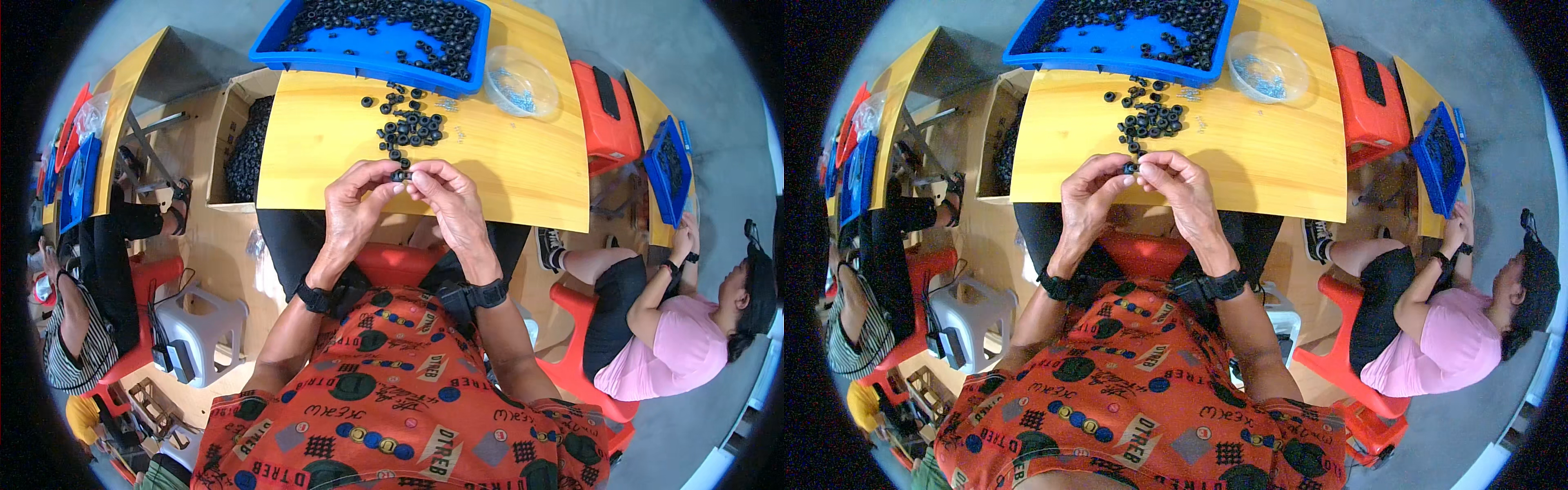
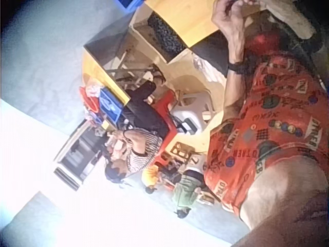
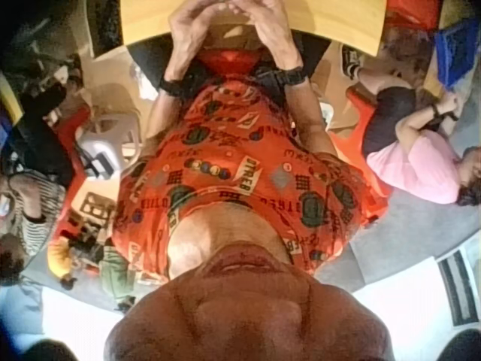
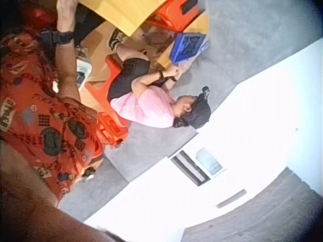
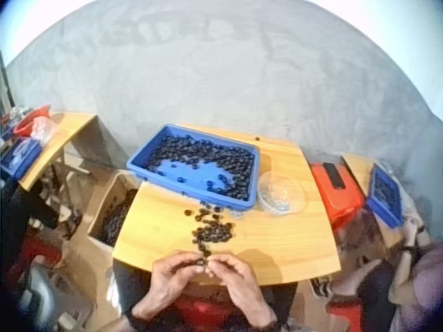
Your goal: The person picks up a black rubber ring and a small metal pin, inserts the pin into the ring, and places the assembled unit on the table, repeating this process multiple times before clearing the workspace.
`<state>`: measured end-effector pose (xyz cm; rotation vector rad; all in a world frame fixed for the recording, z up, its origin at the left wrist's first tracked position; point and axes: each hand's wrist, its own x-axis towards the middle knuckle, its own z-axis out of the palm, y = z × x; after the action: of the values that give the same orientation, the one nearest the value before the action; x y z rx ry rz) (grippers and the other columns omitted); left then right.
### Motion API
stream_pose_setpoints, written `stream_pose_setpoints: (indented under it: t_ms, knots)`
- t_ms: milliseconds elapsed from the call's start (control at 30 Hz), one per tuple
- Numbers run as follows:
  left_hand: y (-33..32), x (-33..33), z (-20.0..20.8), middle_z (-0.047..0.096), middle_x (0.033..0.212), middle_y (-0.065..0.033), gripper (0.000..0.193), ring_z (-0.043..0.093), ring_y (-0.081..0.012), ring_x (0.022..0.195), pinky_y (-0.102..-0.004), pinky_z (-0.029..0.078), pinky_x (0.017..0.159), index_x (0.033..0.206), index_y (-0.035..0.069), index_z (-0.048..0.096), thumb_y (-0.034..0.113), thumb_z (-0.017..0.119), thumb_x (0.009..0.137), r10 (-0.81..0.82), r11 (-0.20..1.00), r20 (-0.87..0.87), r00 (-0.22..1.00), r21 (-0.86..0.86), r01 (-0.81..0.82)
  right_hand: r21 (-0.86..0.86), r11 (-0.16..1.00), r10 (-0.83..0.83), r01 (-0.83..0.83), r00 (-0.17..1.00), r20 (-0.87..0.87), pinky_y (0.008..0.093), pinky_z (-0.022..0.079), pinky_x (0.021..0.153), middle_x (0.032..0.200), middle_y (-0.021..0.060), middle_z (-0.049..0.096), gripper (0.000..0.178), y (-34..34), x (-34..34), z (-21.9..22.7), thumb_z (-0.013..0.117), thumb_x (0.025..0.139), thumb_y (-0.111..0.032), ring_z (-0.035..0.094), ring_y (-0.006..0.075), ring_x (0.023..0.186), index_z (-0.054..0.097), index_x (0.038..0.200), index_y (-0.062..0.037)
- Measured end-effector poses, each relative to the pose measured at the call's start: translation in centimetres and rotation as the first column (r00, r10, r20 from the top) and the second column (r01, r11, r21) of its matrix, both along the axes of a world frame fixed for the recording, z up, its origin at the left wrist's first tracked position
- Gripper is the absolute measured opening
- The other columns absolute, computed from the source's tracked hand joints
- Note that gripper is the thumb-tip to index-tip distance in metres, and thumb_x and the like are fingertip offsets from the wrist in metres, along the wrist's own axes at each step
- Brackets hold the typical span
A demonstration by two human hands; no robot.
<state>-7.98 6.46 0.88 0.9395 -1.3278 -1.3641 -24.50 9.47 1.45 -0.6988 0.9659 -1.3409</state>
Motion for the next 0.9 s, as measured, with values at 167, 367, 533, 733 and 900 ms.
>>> stream_pose_setpoints:
  t_ms: [167, 367, 533, 733, 900]
  knots:
    - [-0.1, 0.2, 0.3, 0.069, 0.096, -0.0061, 0.027, 0.064, -0.0127, 0.086, -0.0259, 0.053, 0.079, 0.108, 0.001, 0.072, -0.008, 0.070, 0.083, 0.014, 0.998, 0.062, 0.998, -0.066, -0.009, -0.032, 0.999, -0.008, 0.004, 0.993, -0.118, 0.0243, 0.050, 0.079, 0.088, 0.0037, 0.067, 0.022, 0.0, 0.2, 0.3, 0.071, 0.092, -0.016, 0.061, 0.0099, 0.081, 0.069, 0.107, 0.0008]
    - [0.0, 0.4, 1.4, 0.069, 0.094, -0.0091, 0.027, 0.067, -0.0169, 0.087, -0.0283, 0.054, 0.079, 0.105, 0.000, 0.072, -0.009, 0.071, 0.080, 0.051, 0.976, 0.246, 0.968, -0.218, 0.004, -0.039, 0.999, 0.001, -0.006, 0.993, -0.121, 0.0244, 0.049, 0.078, 0.088, 0.0022, 0.066, 0.022, 0.1, 0.2, 0.2, 0.072, 0.092, -0.016, 0.059, 0.0090, 0.081, 0.069, 0.106, 0.0002]
    - [-0.2, 0.3, 1.9, 0.070, 0.095, -0.0091, 0.027, 0.067, -0.0174, 0.087, -0.0282, 0.054, 0.079, 0.104, 0.000, 0.072, -0.010, 0.072, 0.079, 0.049, 0.974, 0.254, 0.966, -0.224, 0.010, -0.044, 0.999, 0.006, -0.011, 0.994, -0.105, 0.0245, 0.049, 0.078, 0.088, 0.0020, 0.066, 0.020, 0.0, 0.3, 0.6, 0.071, 0.093, -0.015, 0.060, 0.0092, 0.080, 0.068, 0.106, -0.0001]
    - [-0.4, 0.6, 1.8, 0.070, 0.096, -0.0084, 0.026, 0.067, -0.0158, 0.089, -0.0270, 0.054, 0.079, 0.104, -0.001, 0.072, -0.012, 0.069, 0.080, -0.061, 0.995, 0.176, 0.982, -0.066, 0.073, -0.013, 0.998, 0.056, -0.056, 0.998, 0.033, 0.0240, 0.050, 0.077, 0.088, 0.0019, 0.064, 0.015, 0.3, -0.3, 0.0, 0.068, 0.094, -0.010, 0.060, 0.0093, 0.081, 0.067, 0.106, -0.0008]
    - [-0.5, 0.5, 1.6, 0.069, 0.098, -0.0093, 0.025, 0.066, -0.0168, 0.090, -0.0269, 0.054, 0.079, 0.104, -0.001, 0.073, -0.012, 0.068, 0.081, -0.109, 0.988, 0.131, 0.985, -0.098, 0.122, -0.020, 0.996, 0.083, -0.081, 0.993, 0.082, 0.0241, 0.050, 0.077, 0.090, 0.0014, 0.063, 0.015, 0.6, -0.6, -0.4, 0.068, 0.094, -0.008, 0.060, 0.0092, 0.081, 0.066, 0.107, -0.0022]
